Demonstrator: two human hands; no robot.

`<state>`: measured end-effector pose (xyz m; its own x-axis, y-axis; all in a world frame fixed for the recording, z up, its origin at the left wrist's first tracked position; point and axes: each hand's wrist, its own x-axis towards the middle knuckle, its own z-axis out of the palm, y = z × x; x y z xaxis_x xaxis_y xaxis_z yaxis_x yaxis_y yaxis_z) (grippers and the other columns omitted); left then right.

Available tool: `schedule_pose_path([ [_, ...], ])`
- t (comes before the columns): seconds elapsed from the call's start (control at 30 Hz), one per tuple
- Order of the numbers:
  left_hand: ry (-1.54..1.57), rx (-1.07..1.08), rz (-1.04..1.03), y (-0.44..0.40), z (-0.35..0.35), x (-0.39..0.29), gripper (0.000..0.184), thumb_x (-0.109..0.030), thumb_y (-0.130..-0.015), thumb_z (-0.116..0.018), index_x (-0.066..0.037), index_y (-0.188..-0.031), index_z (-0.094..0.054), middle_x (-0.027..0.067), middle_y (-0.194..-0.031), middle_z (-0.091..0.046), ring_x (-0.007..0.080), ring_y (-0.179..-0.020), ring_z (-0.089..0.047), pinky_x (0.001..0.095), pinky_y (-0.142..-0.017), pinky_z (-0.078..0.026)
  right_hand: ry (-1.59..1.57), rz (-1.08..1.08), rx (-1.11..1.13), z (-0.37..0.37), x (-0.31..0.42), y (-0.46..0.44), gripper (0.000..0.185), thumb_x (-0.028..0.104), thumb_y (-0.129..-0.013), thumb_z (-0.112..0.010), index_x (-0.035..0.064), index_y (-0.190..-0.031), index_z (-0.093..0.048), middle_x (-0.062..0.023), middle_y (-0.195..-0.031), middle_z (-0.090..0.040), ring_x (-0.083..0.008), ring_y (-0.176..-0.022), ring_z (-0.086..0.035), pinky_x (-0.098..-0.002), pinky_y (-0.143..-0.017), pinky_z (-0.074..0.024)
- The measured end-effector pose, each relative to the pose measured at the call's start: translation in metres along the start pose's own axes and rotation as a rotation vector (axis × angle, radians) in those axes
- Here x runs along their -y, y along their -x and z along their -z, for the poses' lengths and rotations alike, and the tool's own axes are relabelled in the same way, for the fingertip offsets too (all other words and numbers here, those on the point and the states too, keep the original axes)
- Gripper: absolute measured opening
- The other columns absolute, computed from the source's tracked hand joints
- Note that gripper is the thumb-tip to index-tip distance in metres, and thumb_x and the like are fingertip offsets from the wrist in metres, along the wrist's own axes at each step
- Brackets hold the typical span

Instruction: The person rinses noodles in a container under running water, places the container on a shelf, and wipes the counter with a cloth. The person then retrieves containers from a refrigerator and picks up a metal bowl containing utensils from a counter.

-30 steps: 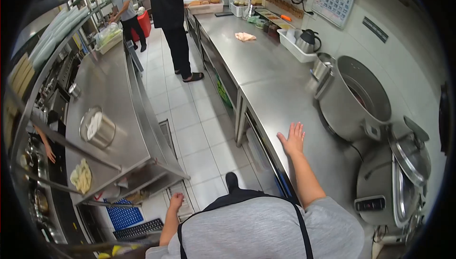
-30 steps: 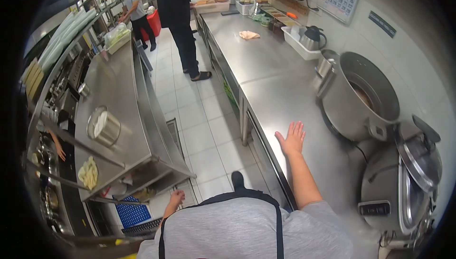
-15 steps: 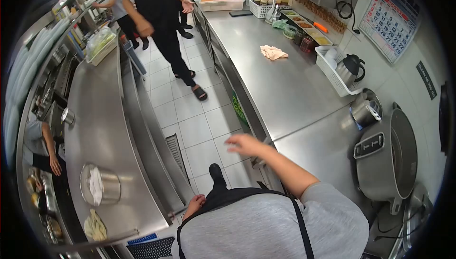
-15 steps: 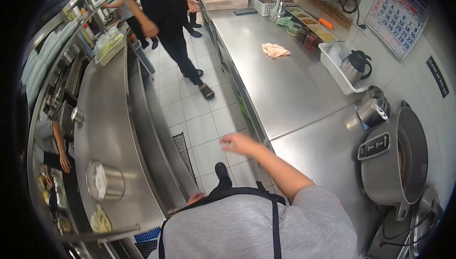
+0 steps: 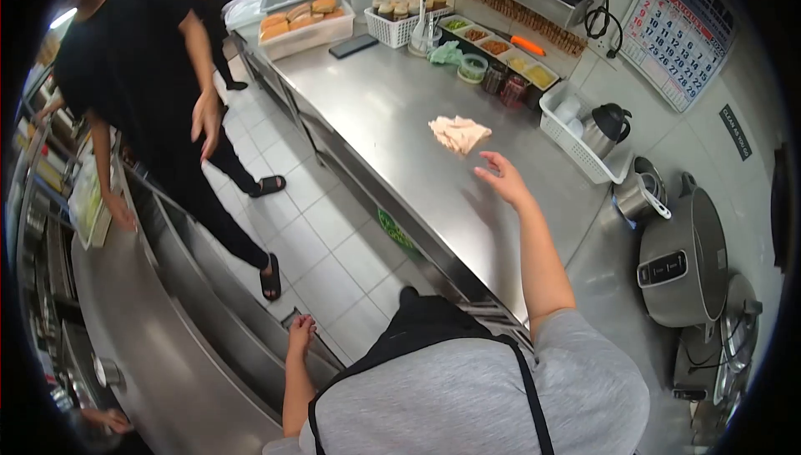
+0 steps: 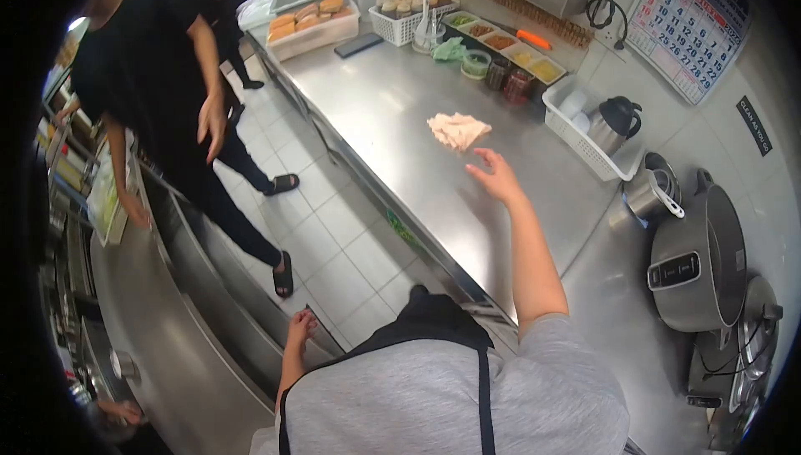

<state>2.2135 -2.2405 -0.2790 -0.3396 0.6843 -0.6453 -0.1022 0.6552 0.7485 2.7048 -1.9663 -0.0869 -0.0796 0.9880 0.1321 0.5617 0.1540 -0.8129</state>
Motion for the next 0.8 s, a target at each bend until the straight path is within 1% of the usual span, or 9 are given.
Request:
schedule_pose_path([
  [0.13,0.019,0.057,-0.061,-0.065,-0.018,-0.055,0.026,-0.022,-0.084,-0.054,-0.008,-0.106,-0.051,-0.0005,-0.086,-0.057,0.0071,-0.07,-0.054,0.0195,-0.051,-0.037,0.128,-0.1,-0.272,-0.015,-0.029,-0.07,0.051,0.04,-0.074,-0.063,0.0084,-0.112,-0.054,-0.0161,-0.114,-0.053,-0.0299,-0.107,-0.05,-0.0392,-0.092,-0.0376],
  [0.2,0.037,0.106,-0.021,-0.089,-0.037,-0.075,0.027,-0.023,-0.085,-0.054,-0.01,-0.107,-0.05,-0.0002,-0.088,-0.057,0.0081,-0.074,-0.055,0.0205,-0.055,-0.039,0.195,0.281,-0.265,-0.036,-0.002,-0.101,0.035,0.037,-0.08,-0.054,0.0049,-0.091,-0.062,-0.0151,-0.09,-0.061,-0.0281,-0.095,-0.055,-0.0391,-0.086,-0.0406],
  [0.23,-0.004,0.159,0.008,-0.094,-0.045,-0.081,0.028,-0.024,-0.084,-0.055,-0.011,-0.108,-0.05,0.0002,-0.089,-0.057,0.009,-0.075,-0.055,0.0217,-0.058,-0.04,0.501,0.231,-0.284,-0.058,0.014,-0.104,0.031,0.031,-0.08,-0.055,0.0055,-0.099,-0.056,-0.0125,-0.096,-0.059,-0.0252,-0.094,-0.054,-0.0364,-0.083,-0.0417],
  [0.33,-0.086,0.432,-0.011,-0.106,-0.08,-0.111,0.03,-0.025,-0.082,-0.058,-0.011,-0.107,-0.051,0.0007,-0.092,-0.058,0.0123,-0.078,-0.057,0.0265,-0.066,-0.043,-0.516,0.052,-0.11,-0.156,-0.008,-0.138,0.013,0.004,-0.08,-0.05,0.0053,-0.091,-0.057,-0.0061,-0.088,-0.058,-0.0173,-0.076,-0.055,-0.0263,-0.065,-0.0435],
  [0.37,-0.117,0.45,0.001,-0.128,-0.08,-0.108,0.03,-0.025,-0.082,-0.058,-0.011,-0.107,-0.051,0.0007,-0.092,-0.058,0.0123,-0.078,-0.057,0.0265,-0.066,-0.043,-0.546,0.171,0.045,-0.172,0.013,-0.13,0.011,0.003,-0.078,-0.054,0.0056,-0.086,-0.059,-0.0072,-0.085,-0.059,-0.0189,-0.075,-0.055,-0.0296,-0.065,-0.0437],
  [0.43,-0.136,0.714,0.023,-0.197,-0.08,-0.077,0.03,-0.025,-0.081,-0.059,-0.007,-0.104,-0.054,0.0037,-0.095,-0.059,0.0149,-0.077,-0.058,0.0289,-0.066,-0.046,-0.159,0.585,0.43,-0.196,0.034,-0.127,0.017,0.003,-0.074,-0.057,0.0079,-0.09,-0.061,-0.0089,-0.088,-0.058,-0.0224,-0.087,-0.056,-0.0348,-0.077,-0.0435],
  [0.53,-0.554,0.686,-0.17,-0.244,-0.088,-0.104,0.03,-0.025,-0.08,-0.059,-0.006,-0.103,-0.054,0.0044,-0.094,-0.059,0.0151,-0.076,-0.059,0.0289,-0.066,-0.047,-0.398,0.392,0.716,-0.164,0.084,-0.114,0.018,0.006,-0.075,-0.058,0.0098,-0.092,-0.06,-0.0077,-0.102,-0.054,-0.0235,-0.102,-0.05,-0.033,-0.088,-0.0397],
  [0.63,-0.987,0.706,-0.36,-0.298,-0.076,-0.138,0.03,-0.025,-0.08,-0.059,-0.005,-0.102,-0.055,0.0052,-0.093,-0.059,0.0154,-0.075,-0.059,0.029,-0.065,-0.047,-0.554,0.291,0.294,-0.117,0.072,-0.142,0.021,0.009,-0.076,-0.058,0.0109,-0.097,-0.059,-0.0085,-0.104,-0.053,-0.025,-0.101,-0.05,-0.0334,-0.089,-0.0386],
  [0.8,-1.399,0.783,-0.529,-0.391,-0.055,-0.207,0.029,-0.024,-0.079,-0.059,-0.004,-0.1,-0.055,0.0065,-0.092,-0.06,0.0158,-0.073,-0.06,0.029,-0.064,-0.048,0.041,0.138,0.074,-0.01,0.028,-0.143,0.047,0.027,-0.076,-0.065,0.0131,-0.118,-0.051,-0.0113,-0.129,-0.042,-0.0289,-0.125,-0.031,-0.0394,-0.101,-0.0273],
])
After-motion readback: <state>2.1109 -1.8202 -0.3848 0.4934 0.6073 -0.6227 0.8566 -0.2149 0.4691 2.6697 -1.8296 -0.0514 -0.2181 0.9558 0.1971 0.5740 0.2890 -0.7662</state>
